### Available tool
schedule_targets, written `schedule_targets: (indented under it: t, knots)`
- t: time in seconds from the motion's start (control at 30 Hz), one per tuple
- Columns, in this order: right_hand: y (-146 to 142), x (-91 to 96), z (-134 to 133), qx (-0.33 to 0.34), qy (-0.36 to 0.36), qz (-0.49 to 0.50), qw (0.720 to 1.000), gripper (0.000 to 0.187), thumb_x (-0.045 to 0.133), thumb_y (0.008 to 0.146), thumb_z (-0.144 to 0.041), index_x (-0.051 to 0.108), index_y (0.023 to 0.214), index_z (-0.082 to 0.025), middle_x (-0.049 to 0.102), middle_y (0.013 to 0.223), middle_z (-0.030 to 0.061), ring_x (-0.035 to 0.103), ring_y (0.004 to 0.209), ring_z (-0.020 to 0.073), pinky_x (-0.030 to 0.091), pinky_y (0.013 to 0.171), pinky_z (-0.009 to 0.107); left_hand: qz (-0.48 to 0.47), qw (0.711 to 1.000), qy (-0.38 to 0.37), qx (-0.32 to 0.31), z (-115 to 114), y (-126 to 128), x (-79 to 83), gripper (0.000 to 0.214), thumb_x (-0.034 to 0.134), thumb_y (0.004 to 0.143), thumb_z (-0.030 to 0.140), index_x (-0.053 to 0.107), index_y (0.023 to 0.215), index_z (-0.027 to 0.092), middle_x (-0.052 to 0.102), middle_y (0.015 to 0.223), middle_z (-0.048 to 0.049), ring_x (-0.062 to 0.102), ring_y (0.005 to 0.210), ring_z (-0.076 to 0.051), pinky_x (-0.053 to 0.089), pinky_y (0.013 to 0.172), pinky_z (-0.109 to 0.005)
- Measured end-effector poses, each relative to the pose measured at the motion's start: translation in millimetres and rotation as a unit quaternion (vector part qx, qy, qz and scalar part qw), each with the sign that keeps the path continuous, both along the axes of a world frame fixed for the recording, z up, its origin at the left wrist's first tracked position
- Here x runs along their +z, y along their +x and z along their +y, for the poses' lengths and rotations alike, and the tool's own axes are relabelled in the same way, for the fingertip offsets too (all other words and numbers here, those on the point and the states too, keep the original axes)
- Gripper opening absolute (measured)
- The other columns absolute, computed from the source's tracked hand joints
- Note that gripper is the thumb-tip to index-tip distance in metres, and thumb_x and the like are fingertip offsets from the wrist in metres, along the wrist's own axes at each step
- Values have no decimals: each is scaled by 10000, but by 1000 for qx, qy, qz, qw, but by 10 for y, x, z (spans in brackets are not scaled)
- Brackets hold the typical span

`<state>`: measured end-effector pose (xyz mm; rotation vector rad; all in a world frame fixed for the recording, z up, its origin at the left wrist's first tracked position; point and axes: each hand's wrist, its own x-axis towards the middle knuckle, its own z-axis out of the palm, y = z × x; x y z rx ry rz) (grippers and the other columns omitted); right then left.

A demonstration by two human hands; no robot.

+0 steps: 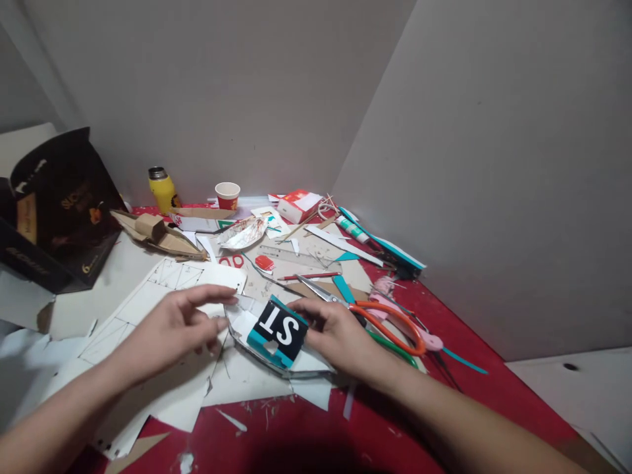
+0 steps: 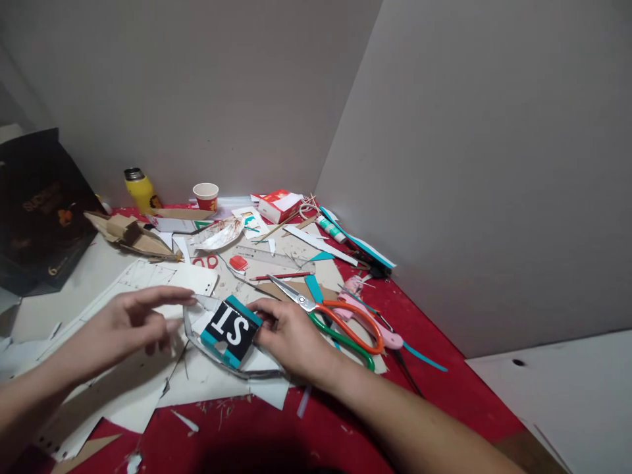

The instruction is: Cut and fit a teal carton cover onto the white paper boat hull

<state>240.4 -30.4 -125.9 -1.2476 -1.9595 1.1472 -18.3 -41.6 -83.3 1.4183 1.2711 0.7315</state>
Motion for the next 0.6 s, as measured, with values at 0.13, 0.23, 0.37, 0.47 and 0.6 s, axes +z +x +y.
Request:
schedule_targets:
  t: [0.13, 0.23, 0.37, 0.47, 0.6]
  knots:
    - [20, -11, 30, 22, 40, -29, 999, 192, 595, 846, -177, 717, 994, -175, 721, 834, 7, 639, 742, 153, 496, 667, 246, -4, 994, -67, -90, -128, 215, -104, 442, 691, 758, 248, 632, 1196, 247, 634, 522, 71, 573, 458, -106, 434, 473, -191]
    - [20, -9, 47, 22, 74, -65, 995, 213, 606, 833, -154, 717, 1013, -181, 727, 852, 18, 640, 755, 154, 487, 691, 255, -18, 989, -98, -108, -122, 280, -201, 289, 679, 773, 284, 675, 1054, 214, 649, 548, 51, 543, 437, -93, 396, 457, -188]
    - [12, -26, 59, 11, 83, -109, 991, 246, 617, 823, -136, 713, 1045, -180, 733, 842, 30, 645, 743, 158, 479, 697, 261, -60, 983, -130, -112, -120, 340, -279, 124, 660, 779, 276, 661, 865, 186, 680, 706, 18, 580, 509, -91, 477, 553, -230]
    - [9, -50, 62, 12, 84, -124, 989, 254, 616, 822, -125, 711, 1050, -181, 738, 861, 43, 652, 756, 166, 477, 701, 263, -26, 986, -117, -118, -127, 350, -317, 95, 627, 805, 273, 636, 830, 182, 617, 585, 45, 562, 484, -96, 441, 526, -216]
    - [4, -67, 64, 20, 97, -132, 986, 234, 622, 804, -96, 714, 1000, -187, 738, 854, 43, 655, 757, 170, 472, 693, 257, 53, 982, -101, -151, -134, 323, -357, 62, 587, 819, 233, 590, 803, 173, 560, 480, 64, 467, 420, -83, 332, 452, -185]
